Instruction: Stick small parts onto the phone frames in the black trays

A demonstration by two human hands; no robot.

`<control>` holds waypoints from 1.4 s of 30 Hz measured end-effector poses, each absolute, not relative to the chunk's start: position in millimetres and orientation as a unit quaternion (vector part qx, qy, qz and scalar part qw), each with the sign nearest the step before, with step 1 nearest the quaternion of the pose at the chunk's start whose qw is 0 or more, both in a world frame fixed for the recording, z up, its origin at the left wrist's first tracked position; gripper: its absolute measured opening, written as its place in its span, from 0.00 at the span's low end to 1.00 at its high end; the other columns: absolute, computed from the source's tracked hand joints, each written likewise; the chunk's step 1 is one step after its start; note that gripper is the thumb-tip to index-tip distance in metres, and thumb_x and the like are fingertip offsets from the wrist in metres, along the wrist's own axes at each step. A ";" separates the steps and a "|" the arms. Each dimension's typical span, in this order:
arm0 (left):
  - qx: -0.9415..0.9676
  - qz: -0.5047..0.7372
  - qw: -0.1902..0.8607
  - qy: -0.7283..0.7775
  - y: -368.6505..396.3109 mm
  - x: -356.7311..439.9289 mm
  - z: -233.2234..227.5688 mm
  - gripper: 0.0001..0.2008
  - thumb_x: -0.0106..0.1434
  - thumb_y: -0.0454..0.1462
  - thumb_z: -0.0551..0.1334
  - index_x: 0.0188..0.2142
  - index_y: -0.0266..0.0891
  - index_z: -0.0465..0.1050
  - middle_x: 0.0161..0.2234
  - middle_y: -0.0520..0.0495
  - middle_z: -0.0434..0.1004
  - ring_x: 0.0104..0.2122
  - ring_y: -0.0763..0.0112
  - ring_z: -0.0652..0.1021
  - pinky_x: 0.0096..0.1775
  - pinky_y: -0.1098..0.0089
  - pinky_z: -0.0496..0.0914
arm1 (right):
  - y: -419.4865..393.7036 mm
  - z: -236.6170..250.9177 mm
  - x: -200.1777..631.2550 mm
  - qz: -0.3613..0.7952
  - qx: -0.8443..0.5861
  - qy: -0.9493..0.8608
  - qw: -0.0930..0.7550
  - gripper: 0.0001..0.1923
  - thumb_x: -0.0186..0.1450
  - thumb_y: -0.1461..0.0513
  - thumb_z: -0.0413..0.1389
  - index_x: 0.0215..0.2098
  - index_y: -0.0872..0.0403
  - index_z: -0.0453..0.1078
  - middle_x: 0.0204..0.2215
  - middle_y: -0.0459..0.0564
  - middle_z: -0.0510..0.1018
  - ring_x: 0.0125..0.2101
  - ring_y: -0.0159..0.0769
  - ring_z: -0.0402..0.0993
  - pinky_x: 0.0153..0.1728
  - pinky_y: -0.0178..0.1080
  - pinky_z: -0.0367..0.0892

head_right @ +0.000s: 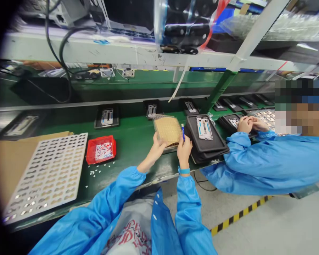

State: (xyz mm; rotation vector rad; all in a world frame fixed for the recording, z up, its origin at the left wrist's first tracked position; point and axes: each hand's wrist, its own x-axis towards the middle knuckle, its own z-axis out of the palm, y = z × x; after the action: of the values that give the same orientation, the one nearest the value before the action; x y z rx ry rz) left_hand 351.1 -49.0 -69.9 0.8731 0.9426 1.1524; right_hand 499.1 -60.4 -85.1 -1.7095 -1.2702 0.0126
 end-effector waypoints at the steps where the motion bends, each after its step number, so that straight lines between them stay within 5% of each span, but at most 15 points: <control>1: 0.383 0.509 0.647 0.419 -48.2 351.8 -70.2 0.51 0.65 0.33 0.69 0.78 0.42 0.42 0.70 0.35 0.72 0.69 0.55 0.74 0.73 0.50 0.62 | -60.0 -85.1 499.4 0.007 -0.698 -0.522 0.490 0.19 0.77 0.52 0.47 0.48 0.52 0.77 0.47 0.62 0.85 0.51 0.54 0.80 0.59 0.57 0.69; 6: 0.388 0.509 0.630 0.440 -46.8 351.1 -70.1 0.50 0.66 0.31 0.66 0.79 0.42 0.39 0.72 0.35 0.69 0.68 0.56 0.75 0.70 0.50 0.68 | -58.5 -83.8 497.6 0.015 -0.678 -0.520 0.520 0.20 0.77 0.50 0.48 0.48 0.52 0.77 0.46 0.60 0.85 0.49 0.52 0.81 0.55 0.53 0.72; 12: 0.427 0.475 0.626 0.448 -45.8 338.7 -68.2 0.51 0.68 0.34 0.68 0.80 0.42 0.37 0.64 0.35 0.79 0.61 0.57 0.81 0.64 0.52 0.74 | -56.3 -83.8 490.4 0.022 -0.663 -0.507 0.550 0.21 0.79 0.48 0.47 0.50 0.52 0.76 0.46 0.58 0.85 0.49 0.49 0.81 0.53 0.49 0.74; 17: 0.480 0.456 0.591 0.461 -48.3 327.9 -66.0 0.62 0.60 0.33 0.74 0.80 0.36 0.33 0.57 0.34 0.83 0.55 0.53 0.84 0.62 0.53 0.75 | -55.1 -86.0 489.8 0.036 -0.659 -0.498 0.562 0.21 0.78 0.48 0.48 0.51 0.52 0.76 0.46 0.59 0.85 0.49 0.50 0.81 0.54 0.50 0.74; 23: 0.678 0.409 0.341 0.507 -59.1 324.8 -66.0 0.66 0.62 0.34 0.75 0.81 0.38 0.25 0.50 0.38 0.84 0.49 0.50 0.85 0.52 0.56 0.79 | -55.6 -89.5 492.7 0.055 -0.659 -0.489 0.570 0.21 0.78 0.48 0.49 0.49 0.51 0.77 0.47 0.59 0.85 0.48 0.50 0.81 0.54 0.52 0.75; 28: 0.749 0.336 0.185 0.541 -60.4 325.9 -68.3 0.50 0.66 0.31 0.71 0.80 0.38 0.46 0.48 0.40 0.85 0.48 0.54 0.85 0.50 0.63 0.79 | -55.5 -89.6 492.0 0.063 -0.654 -0.475 0.585 0.22 0.79 0.46 0.49 0.49 0.51 0.77 0.45 0.58 0.85 0.46 0.48 0.82 0.53 0.49 0.76; 33: 0.772 0.333 0.159 0.518 -55.9 324.6 -70.6 0.25 0.71 0.31 0.63 0.67 0.42 0.74 0.53 0.39 0.85 0.49 0.57 0.85 0.50 0.66 0.79 | -55.7 -88.3 489.8 0.067 -0.647 -0.460 0.605 0.24 0.78 0.44 0.49 0.47 0.51 0.77 0.45 0.57 0.86 0.46 0.48 0.83 0.53 0.49 0.76; 36: 0.777 0.357 0.167 0.491 -50.3 322.4 -70.6 0.22 0.73 0.32 0.60 0.64 0.45 0.77 0.62 0.40 0.81 0.54 0.57 0.84 0.52 0.65 0.80 | -56.7 -86.5 487.3 0.064 -0.642 -0.450 0.618 0.24 0.78 0.43 0.48 0.46 0.51 0.76 0.44 0.57 0.87 0.47 0.47 0.83 0.54 0.49 0.76; 42: 0.783 0.430 0.189 0.408 -41.5 312.5 -66.9 0.20 0.78 0.35 0.54 0.61 0.47 0.81 0.57 0.39 0.84 0.63 0.55 0.80 0.64 0.57 0.77 | -65.8 -70.4 478.8 0.048 -0.627 -0.435 0.644 0.22 0.77 0.46 0.47 0.42 0.51 0.73 0.54 0.63 0.84 0.56 0.51 0.80 0.60 0.55 0.73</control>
State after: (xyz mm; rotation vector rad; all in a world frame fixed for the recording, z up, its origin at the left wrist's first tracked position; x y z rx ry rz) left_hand 312.5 -41.5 -66.9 2.2023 1.1466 1.2090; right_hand 478.8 -65.8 -70.4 -1.4287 -0.9897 0.1103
